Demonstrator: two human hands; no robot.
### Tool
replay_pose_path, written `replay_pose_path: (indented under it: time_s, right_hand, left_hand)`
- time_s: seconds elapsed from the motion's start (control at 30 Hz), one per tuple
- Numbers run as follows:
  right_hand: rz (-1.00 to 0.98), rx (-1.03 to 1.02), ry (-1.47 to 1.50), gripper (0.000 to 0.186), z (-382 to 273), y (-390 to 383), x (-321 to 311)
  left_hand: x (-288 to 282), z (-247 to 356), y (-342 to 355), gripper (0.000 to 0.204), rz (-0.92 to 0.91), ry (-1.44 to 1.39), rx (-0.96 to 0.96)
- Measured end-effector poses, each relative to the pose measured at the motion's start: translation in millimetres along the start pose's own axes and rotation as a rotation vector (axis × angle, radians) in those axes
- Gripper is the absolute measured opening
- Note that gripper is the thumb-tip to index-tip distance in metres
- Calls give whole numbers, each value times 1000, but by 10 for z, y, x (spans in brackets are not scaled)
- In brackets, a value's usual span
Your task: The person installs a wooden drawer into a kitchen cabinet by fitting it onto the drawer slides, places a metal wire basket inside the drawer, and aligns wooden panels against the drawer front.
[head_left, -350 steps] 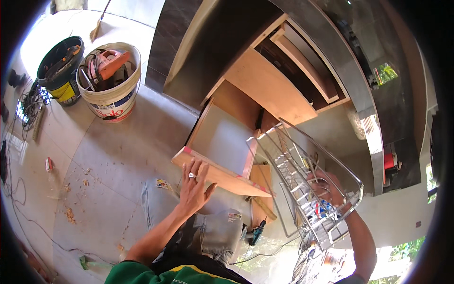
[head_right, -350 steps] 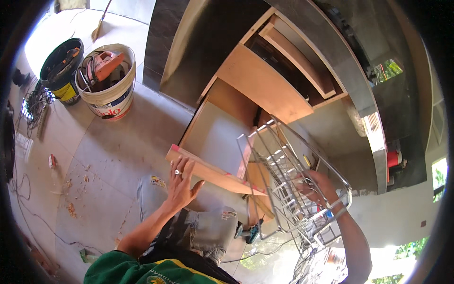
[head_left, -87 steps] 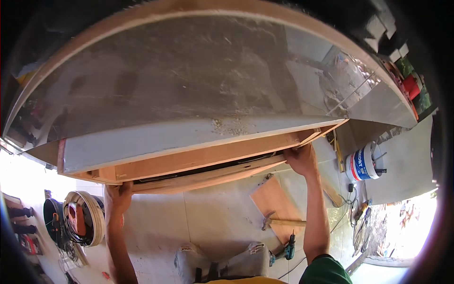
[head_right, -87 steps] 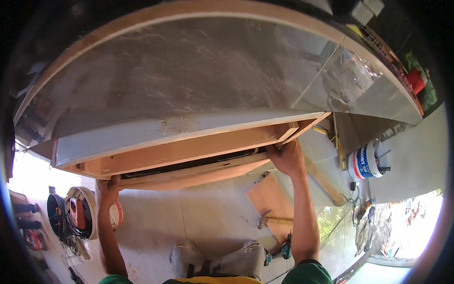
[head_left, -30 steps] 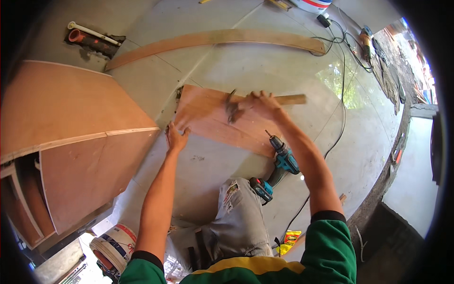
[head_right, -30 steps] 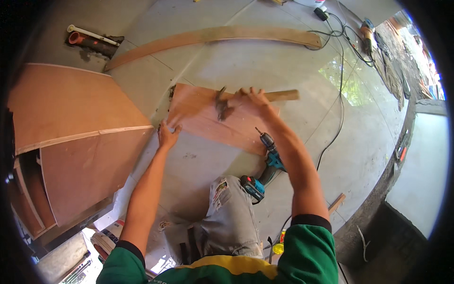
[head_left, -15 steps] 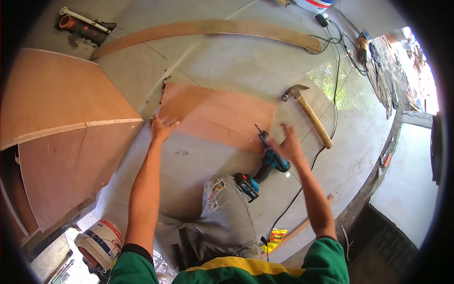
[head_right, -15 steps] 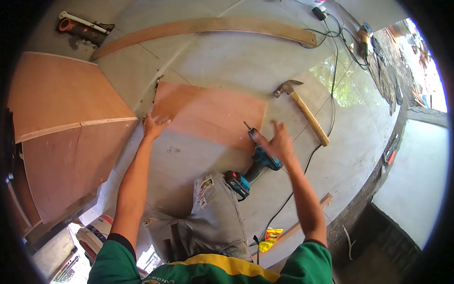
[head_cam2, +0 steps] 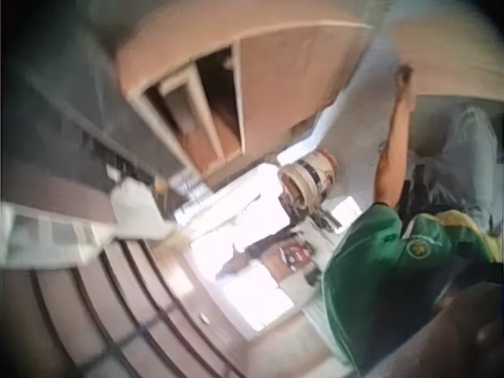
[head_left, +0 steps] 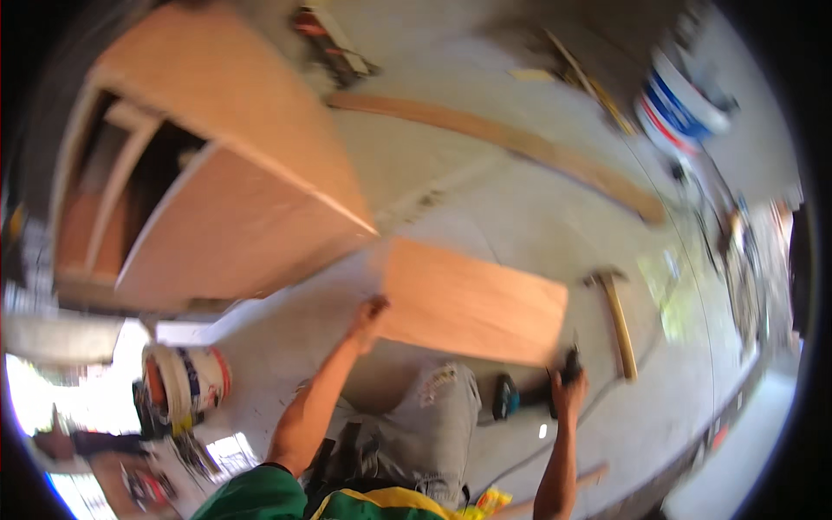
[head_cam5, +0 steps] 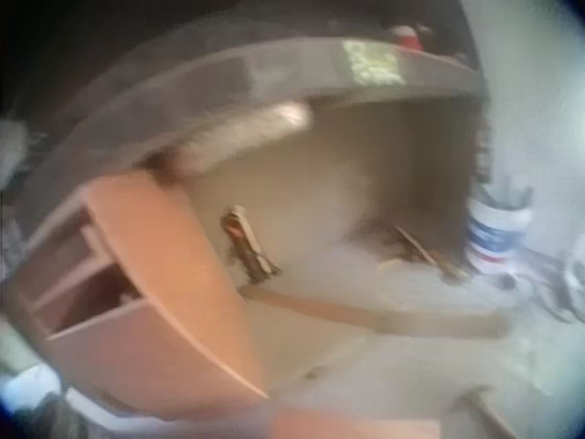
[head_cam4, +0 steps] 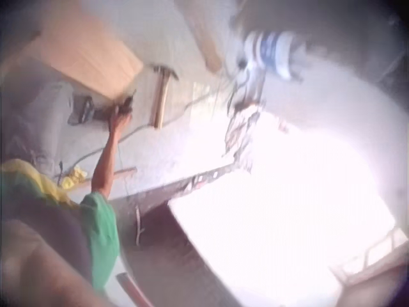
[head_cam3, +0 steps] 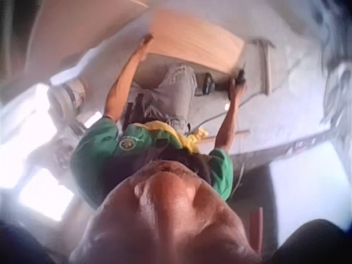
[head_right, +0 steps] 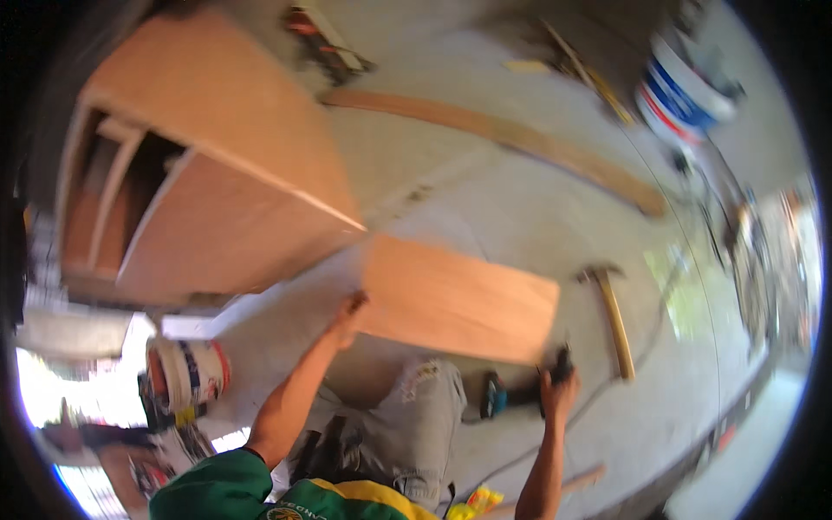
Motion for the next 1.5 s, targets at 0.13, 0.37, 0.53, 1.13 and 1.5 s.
replay_pose_path:
  time_s: [0.13,0.37,0.53,1.13,1.5]
  right_hand:
    - [-38,229,-69,101,-418,-195,-747]
    - [302,-214,859,102,-1133,-76,-1562]
    - [261,-575,825,80,-1783,-208,-2095]
    - [557,-877,1020,31,-5178,-1143,-5758]
    - [624,-673,748,55,-6157,-856,-5972]
  left_hand:
    - [451,758,-549,46,22,-70,-144]
    - [331,1794,-1447,53,37,-230,-138]
    - [-458,2117,-1994,43,82,-388,-151]
    - [-2732,4983,-3142,28,300,87,963]
    - [-3174,5649,-2754,32,804,278,1392]
Point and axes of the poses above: each hand's wrist, its own y-axis towards the middle knuckle, its own x-axis out of the palm, z = x × y, the point moved 9 cm from there along y, towards the middle knuckle, and after that the axes turned 15 degrees about -y, right-handed, at the moved point
